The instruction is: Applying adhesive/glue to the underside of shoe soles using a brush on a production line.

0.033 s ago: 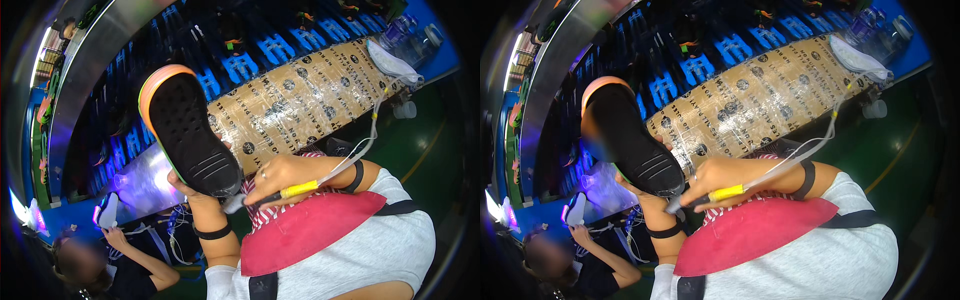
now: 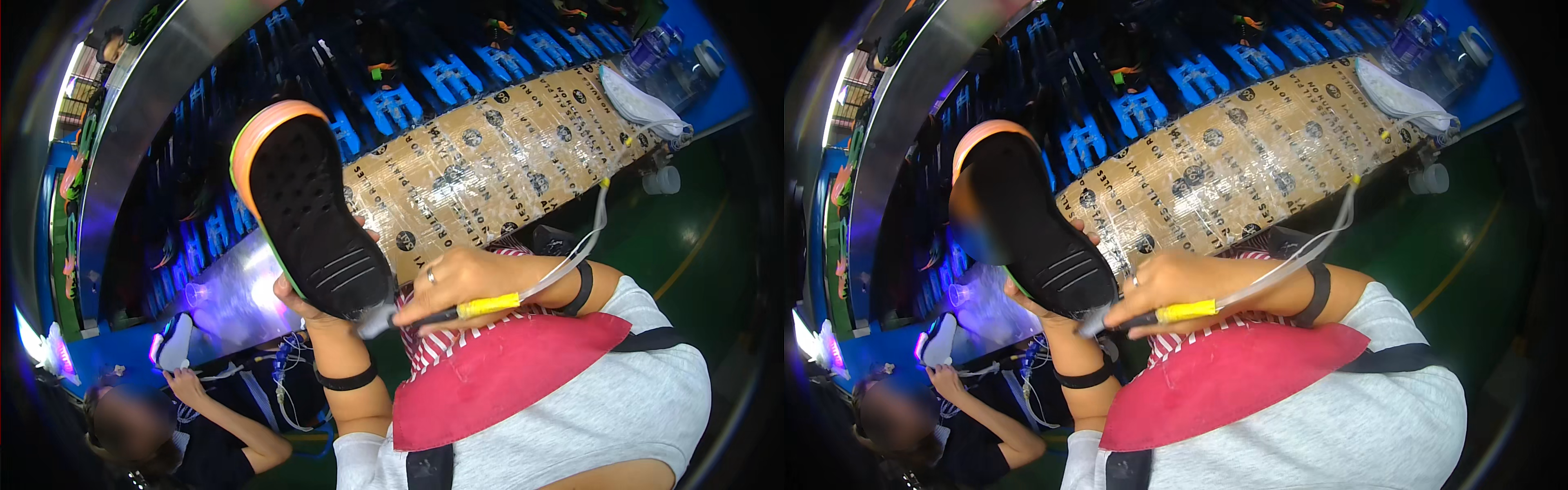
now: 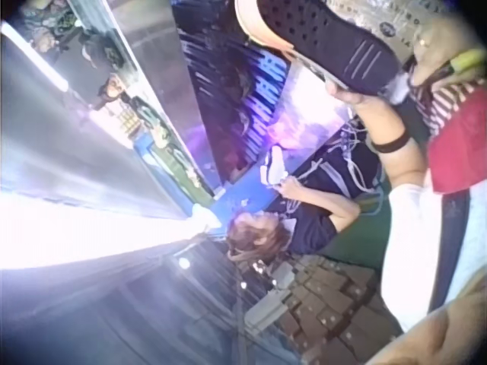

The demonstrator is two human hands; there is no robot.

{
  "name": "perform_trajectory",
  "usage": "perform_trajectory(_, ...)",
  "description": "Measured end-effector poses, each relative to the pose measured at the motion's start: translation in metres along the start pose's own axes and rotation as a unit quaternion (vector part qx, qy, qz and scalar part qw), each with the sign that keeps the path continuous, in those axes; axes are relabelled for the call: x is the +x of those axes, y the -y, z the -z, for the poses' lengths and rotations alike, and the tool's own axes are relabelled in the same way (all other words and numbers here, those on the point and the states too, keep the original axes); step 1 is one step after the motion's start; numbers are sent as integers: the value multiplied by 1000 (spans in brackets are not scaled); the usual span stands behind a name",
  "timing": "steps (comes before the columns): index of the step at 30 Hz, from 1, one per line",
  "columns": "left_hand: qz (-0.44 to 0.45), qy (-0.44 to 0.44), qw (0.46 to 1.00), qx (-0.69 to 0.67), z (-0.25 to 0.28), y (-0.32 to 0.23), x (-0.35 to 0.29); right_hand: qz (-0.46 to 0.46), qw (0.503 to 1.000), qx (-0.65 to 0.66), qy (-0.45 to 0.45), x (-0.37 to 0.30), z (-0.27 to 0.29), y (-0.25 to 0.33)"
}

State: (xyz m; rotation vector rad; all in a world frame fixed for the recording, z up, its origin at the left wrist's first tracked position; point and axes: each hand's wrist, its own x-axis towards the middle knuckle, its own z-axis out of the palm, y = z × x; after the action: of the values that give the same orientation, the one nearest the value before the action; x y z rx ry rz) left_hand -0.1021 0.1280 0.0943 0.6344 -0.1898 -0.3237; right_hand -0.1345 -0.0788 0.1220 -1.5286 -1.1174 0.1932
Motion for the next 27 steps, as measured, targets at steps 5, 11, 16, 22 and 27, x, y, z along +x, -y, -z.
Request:
perform_trajectory(5,43,31,998,24,8,-4,3,-27,993,-117,14,-6,-1,-8)
perform_trajectory(11,108,-39,992,48,12,-12,5,23,995,-101,-14,-3,6,-5)
perform_trajectory(16,184,-36,982,24,4,-18,8,-47,978,-148,142,-5,11,0)
perform_trajectory(22,328,-65,941,55,4,-13,19,-9,988,-143,58,-7,8,0)
perform_trajectory(27,344,-93,919,170,4,-14,23,-63,974,-150,156,-11,8,2)
